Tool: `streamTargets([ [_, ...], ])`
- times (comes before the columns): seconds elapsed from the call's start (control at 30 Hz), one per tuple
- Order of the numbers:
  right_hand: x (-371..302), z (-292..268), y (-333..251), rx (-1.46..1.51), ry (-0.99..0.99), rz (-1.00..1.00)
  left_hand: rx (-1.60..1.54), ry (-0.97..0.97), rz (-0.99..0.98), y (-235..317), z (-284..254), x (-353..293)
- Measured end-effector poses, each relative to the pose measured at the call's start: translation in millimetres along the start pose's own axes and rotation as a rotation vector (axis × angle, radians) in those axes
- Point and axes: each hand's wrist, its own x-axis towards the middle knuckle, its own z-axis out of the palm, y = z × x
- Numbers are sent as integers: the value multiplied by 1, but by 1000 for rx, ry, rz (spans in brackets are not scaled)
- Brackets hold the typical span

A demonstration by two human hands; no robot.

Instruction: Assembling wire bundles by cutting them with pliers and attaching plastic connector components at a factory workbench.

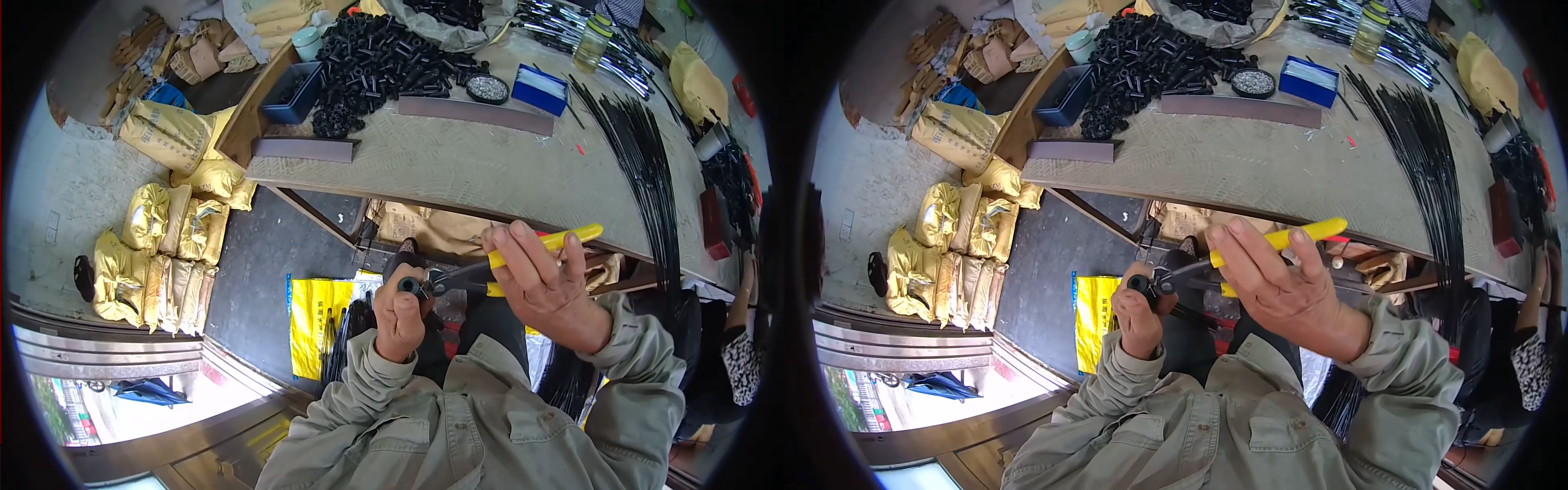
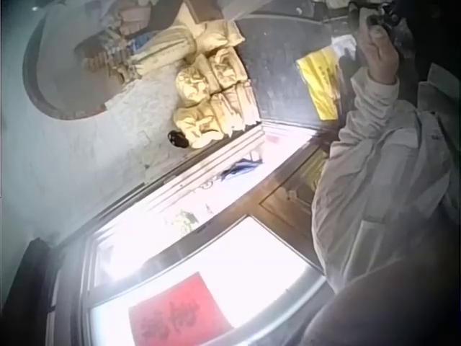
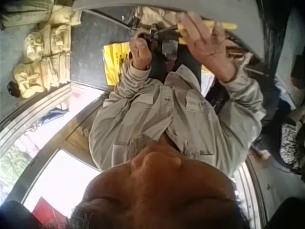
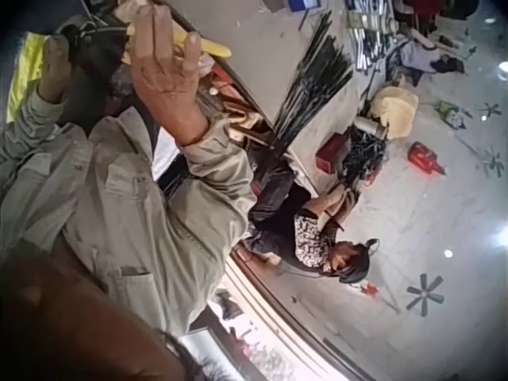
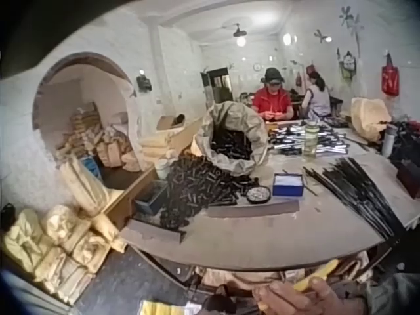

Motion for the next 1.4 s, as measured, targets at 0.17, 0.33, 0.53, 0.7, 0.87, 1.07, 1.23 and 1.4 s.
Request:
streamTargets([
  [0.17,-8,13,-15,82,33,157,-17,14,-24,12,10,6],
  [0.33,-10,18,-25,133,41,248,42,124,150,14,22,12],
  [0.53,-18,21,-57,240,-41,469,117,155,153,14,25,13],
  [0.7,-25,12,-38,544,-132,372,84,109,112,17,24,11],
  [0.87,-14,0,38,1231,-498,88,-102,-329,154,22,-4,20],
  [1.07,-27,-7,44,1719,-851,242,-5,-921,317,26,-8,38],
  [1.23,-35,-4,32,1612,-837,307,35,-659,323,19,-13,25],
  [1.4,-40,-2,41,1998,-1194,491,-50,-700,148,25,-13,23],
])
